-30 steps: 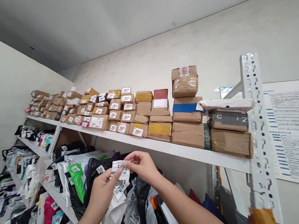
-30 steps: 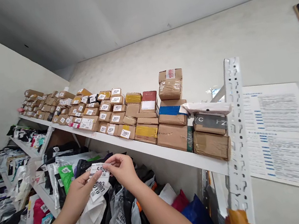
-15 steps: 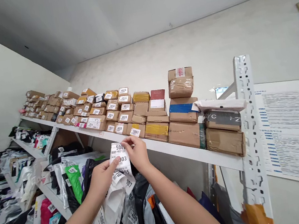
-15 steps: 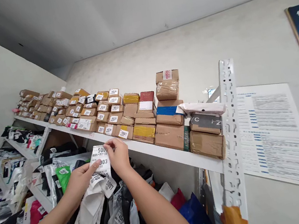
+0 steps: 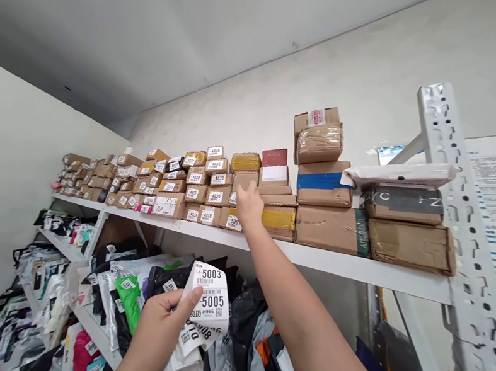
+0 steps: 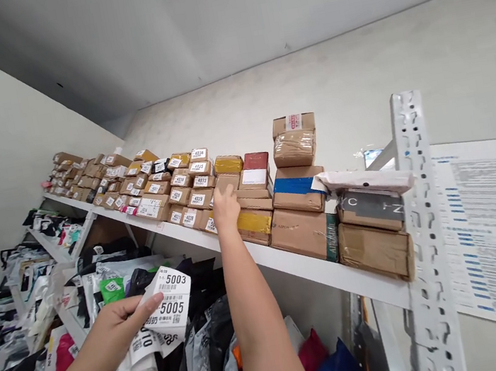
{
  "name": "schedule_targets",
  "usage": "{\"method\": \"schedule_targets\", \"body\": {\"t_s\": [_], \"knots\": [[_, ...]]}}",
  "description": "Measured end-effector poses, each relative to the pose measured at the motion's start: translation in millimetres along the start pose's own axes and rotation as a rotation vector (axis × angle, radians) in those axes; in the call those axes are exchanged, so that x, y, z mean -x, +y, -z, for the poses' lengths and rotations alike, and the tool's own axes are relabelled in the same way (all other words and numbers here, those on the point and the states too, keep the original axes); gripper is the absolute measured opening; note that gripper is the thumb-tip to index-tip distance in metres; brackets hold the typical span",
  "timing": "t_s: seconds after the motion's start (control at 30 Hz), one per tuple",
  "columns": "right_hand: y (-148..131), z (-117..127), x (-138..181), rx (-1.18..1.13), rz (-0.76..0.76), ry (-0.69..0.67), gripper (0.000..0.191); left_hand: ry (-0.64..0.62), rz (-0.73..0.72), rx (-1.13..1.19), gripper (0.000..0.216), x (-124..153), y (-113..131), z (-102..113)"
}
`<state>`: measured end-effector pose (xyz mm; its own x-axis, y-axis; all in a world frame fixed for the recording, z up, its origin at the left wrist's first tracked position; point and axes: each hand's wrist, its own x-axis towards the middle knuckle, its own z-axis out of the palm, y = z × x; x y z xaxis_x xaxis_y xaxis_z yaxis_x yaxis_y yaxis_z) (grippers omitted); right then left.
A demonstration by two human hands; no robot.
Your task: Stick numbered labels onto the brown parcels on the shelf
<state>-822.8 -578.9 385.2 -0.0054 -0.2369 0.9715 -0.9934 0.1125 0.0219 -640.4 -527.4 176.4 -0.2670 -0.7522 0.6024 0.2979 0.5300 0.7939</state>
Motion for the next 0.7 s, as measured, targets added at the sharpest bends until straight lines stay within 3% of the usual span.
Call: {"method": "schedule_targets", "body": {"t_s": [0.2,0.3,0.37,0.43,0.5,0.6,0.7], "knots": [[-4.6,18.6,18.4,-0.02,0.075,-0.124,0.031,-0.016,-0.023,0.024,0.05,0.6,8.9,2.8],[-16.3,38.6,60.4,-0.142,0.13,-0.174,0.024,-0.032,-0.048,0.081,0.05,-0.1,13.0,5.7],[-26.2,51.3,96.3,-0.358,0.172,-0.281,0.025,-0.052,-0.066,0.098,0.049,-1.6,12.8,6.3],[-33.7,60.4,127.7,-0.826,0.044,-0.482,0.023,-0.052,-0.106,0.033,0.048,-4.7,10.5,5.1],[-36.9,65.9,147.6,-1.104,-0.118,-0.569,0.022,-0.039,-0.102,-0.06,0.045,-8.9,7.7,1.9],[-35.4,69.6,156.6,-1.182,-0.234,-0.553,0.023,-0.044,-0.032,-0.069,0.055,-14.9,6.6,-6.0],[-32.9,70.9,154.9,-1.185,-0.266,-0.485,0.021,-0.016,-0.069,-0.041,0.045,-18.0,10.9,-14.9]]}}
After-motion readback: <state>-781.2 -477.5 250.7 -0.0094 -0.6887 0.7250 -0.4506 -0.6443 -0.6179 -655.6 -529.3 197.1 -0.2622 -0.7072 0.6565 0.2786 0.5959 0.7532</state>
